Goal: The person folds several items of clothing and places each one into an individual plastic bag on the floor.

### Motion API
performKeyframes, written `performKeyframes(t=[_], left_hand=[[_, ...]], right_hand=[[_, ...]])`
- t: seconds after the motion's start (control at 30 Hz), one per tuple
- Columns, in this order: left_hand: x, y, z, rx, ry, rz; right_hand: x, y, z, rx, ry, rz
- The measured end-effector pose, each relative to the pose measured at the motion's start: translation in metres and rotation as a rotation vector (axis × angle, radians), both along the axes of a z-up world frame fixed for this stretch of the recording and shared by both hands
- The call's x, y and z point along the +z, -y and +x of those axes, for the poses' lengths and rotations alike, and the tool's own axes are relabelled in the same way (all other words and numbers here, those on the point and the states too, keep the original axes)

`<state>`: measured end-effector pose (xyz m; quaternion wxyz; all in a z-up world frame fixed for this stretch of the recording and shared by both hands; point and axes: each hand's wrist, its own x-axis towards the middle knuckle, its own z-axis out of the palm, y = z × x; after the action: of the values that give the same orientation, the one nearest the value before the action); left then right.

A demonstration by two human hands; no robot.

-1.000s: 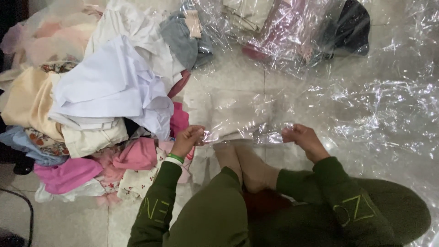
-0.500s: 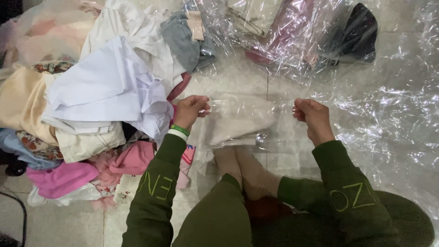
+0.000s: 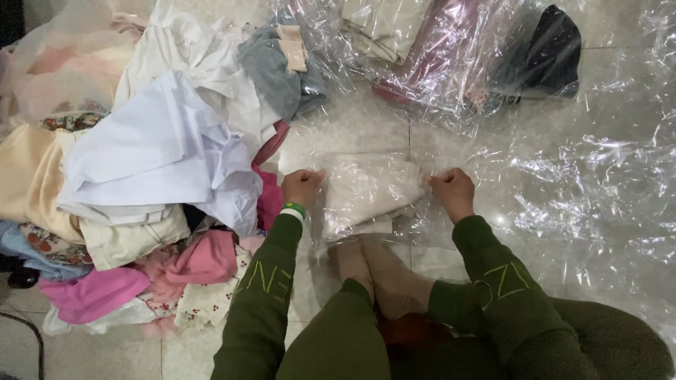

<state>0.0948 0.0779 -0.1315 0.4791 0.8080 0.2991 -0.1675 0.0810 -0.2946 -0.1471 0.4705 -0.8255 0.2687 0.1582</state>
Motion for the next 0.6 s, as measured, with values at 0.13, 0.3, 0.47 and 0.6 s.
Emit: performKeyframes(t=[0.13, 0.3, 0.47, 0.6], left_hand=[[0.027, 0.003, -0.003, 0.081, -0.093, -0.026], [-0.033, -0.014, -0.009, -0.051, -0.218, -0.078], [-0.030, -0.015, -0.005, 0.081, -0.138, -0.150], [-0.031, -0.016, -0.011, 0.166, -0.081, -0.201]], right_hand=[[0.038, -0.011, 0.008, -0.016, -0.059, 0.037], [0.046, -0.023, 0.013, -0.145, -0.214, 0.210], [-0.005, -0.006, 0.017, -0.166, -0.169, 0.074], [-0.013, -0.003, 0.014, -0.164, -0.143, -0.004]])
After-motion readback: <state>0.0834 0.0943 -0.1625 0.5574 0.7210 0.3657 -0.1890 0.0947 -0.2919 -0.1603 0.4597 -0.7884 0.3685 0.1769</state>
